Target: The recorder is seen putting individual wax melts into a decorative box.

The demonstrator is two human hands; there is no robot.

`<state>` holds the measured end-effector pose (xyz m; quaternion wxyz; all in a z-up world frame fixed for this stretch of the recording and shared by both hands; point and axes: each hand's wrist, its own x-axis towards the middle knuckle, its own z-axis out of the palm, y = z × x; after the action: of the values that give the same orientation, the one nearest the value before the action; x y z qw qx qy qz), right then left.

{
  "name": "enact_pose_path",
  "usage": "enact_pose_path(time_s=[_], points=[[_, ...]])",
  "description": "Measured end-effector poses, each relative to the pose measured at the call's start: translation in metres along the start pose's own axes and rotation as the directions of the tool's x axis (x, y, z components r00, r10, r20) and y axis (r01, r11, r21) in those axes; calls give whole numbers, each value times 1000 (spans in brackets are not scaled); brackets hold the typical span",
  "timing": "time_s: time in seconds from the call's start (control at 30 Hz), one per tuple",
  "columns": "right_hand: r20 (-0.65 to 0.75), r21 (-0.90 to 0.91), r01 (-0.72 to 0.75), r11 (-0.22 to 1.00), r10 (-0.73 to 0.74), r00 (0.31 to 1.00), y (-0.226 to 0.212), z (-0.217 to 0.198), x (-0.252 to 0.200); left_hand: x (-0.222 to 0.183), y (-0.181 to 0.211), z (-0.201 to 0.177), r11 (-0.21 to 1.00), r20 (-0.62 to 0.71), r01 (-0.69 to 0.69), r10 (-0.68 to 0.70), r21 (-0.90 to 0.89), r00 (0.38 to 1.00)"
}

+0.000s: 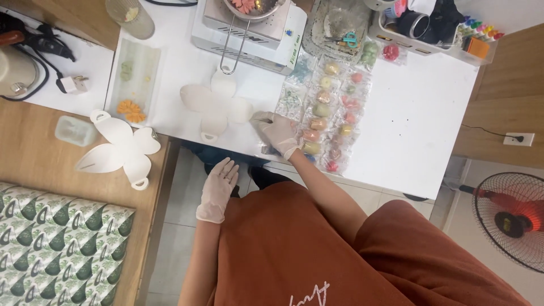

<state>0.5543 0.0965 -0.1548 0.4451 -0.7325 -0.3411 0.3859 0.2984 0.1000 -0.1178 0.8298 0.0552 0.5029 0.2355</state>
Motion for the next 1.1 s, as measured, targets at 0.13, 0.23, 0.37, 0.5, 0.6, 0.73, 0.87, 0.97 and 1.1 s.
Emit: enact_pose_path(time_s=[0.13,0.23,0.37,0.5,0.6,0.73,0.87,0.97,1.1], points=[[-67,123,-73,990,81,994,-27,8,-5,-7,8,4,998,-26,35,-34,43,999],[-192,15,-60,998,62,979,-74,0,-16,-20,19,11,993,-42,52,-48,102,998],[-202,40,-156,987,161,966,-82,-21,-28,-32,34,18,982,-51,73,-65,175,997],[-453,-108,43,993,-88,887,-42,-78,-47,-33,44,19,971,-59,107,-97,215,994],[-594,346,-117,931,314,741,-18,-141,-59,-39,49,24,926,-80,64,-36,373,996],[-707,245,-125,961,266,656,31,-212,-68,-46,48,68,641,-37,-130,240,756,970],[-739,207,-186,960,278,614,37,-254,-58,-23,48,130,27,232,-286,513,958,827],[-736,160,-255,954,287,613,41,-283,-31,25,40,149,-220,449,-400,581,890,679],[-634,371,-307,877,480,606,52,-324,24,69,32,154,-197,425,-386,570,901,703]])
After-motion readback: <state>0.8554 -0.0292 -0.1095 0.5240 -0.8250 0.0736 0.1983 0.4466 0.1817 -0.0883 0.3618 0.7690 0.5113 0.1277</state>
